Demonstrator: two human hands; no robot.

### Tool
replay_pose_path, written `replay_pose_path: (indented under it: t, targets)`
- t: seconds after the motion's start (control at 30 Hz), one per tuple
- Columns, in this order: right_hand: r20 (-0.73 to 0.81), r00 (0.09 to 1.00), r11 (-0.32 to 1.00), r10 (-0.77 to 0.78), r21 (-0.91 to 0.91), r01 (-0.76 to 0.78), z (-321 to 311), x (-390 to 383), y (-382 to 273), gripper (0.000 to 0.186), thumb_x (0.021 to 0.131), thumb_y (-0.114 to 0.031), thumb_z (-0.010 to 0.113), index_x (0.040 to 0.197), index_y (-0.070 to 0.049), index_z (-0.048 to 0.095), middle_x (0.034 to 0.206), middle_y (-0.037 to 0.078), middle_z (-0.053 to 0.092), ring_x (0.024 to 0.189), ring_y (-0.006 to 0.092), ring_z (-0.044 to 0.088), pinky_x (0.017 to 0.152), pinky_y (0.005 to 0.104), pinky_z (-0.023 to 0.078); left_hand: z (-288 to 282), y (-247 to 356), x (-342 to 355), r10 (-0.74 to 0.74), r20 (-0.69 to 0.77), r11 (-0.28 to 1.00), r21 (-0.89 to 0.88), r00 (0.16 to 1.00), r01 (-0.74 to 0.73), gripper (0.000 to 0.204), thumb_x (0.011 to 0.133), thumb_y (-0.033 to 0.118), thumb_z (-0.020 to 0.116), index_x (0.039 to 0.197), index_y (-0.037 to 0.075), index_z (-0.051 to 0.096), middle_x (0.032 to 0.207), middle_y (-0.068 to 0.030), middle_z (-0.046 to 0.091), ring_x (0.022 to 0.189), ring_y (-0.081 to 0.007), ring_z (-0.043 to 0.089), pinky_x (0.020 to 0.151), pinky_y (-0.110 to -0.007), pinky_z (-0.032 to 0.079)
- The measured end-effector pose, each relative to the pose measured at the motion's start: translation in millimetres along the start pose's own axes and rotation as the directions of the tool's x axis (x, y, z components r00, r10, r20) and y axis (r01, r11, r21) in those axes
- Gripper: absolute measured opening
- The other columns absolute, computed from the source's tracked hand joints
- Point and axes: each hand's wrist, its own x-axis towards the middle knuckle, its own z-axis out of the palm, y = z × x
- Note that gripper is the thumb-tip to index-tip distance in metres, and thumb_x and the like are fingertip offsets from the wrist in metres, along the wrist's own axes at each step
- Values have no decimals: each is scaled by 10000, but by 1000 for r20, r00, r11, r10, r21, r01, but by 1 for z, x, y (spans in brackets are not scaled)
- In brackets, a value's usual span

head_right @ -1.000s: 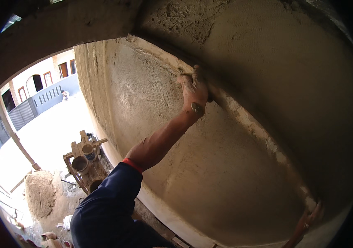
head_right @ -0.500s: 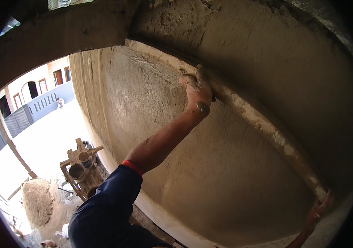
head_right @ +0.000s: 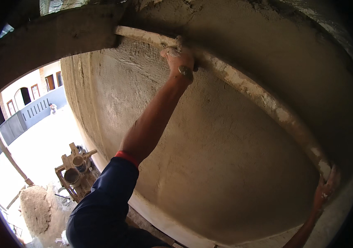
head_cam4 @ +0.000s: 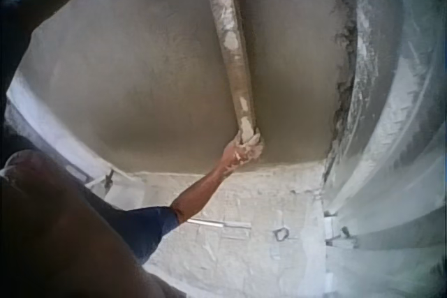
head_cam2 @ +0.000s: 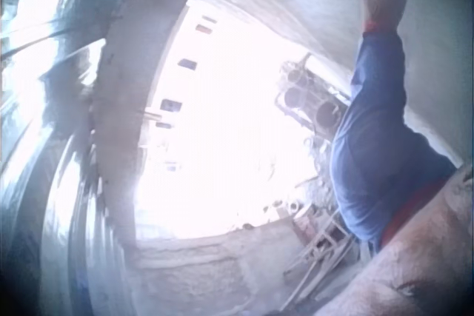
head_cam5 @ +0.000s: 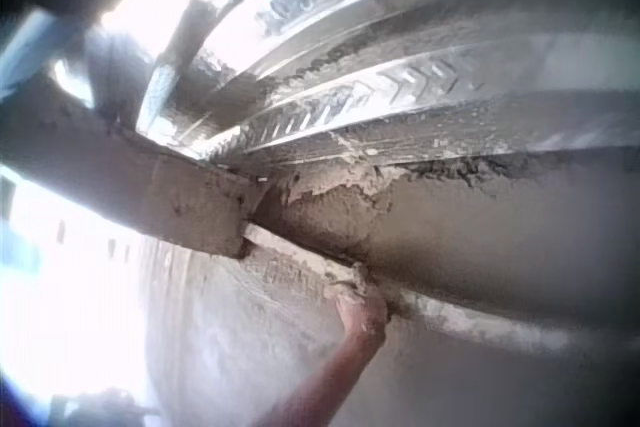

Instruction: The person uses a wooden straightedge and a trowel to apply and smooth cement plaster onto a vertical wall surface.

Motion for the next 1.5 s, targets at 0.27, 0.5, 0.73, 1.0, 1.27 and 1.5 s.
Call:
replay_pose_path:
  t: [0.27,0.5,0.73,1.0,1.27,1.5]
  targets:
    - [-97,995,993,27,119,-16,-20,27,-18,526,891,-147,587,1372,-66,390,1372,178,415,1273,341,391,1066,438,329,-17,3,25,-48,-206,981,-193,977,8,276,923,145,416,1075,-85,402,865,-147,574,814,-278,605,822,-359,419]
    - [-174,984,991,-51,112,71,-1,39,-4,515,875,-143,603,1353,-92,418,1345,175,444,1257,320,416,1026,418,392,-2,16,47,-444,99,210,-955,890,211,411,762,367,720,1064,103,633,994,-55,573,872,-189,569,694,-439,431]
    - [-205,974,995,-94,-63,83,8,64,76,512,912,-154,559,1386,-101,374,1377,174,409,1275,327,397,1047,435,372,-39,84,46,-304,-119,865,-450,945,222,257,782,258,685,1002,125,670,886,-21,640,845,-183,577,687,-431,386]
    - [-113,993,982,43,188,-21,37,36,166,516,926,-199,554,1378,-33,369,1405,154,403,1306,274,384,1069,401,358,-95,144,-16,-247,161,-22,-987,956,160,586,789,89,649,1128,-60,195,1050,-303,528,998,-393,587,875,-430,493]
    - [-185,981,998,57,38,-51,22,-29,186,507,884,-160,614,1339,-27,431,1356,186,454,1266,298,428,1025,412,403,-50,116,-85,-55,132,649,-748,990,136,450,933,317,457,1276,32,392,1179,-122,506,1088,-241,507,888,-410,388]
    - [-117,955,952,-271,113,284,-56,-66,119,662,714,-22,708,1320,-27,443,1313,180,484,1225,375,442,1003,465,409,-59,-4,-210,-315,468,-397,-855,826,333,403,906,271,540,1122,-28,378,1055,-158,516,928,-238,571,712,-385,537]
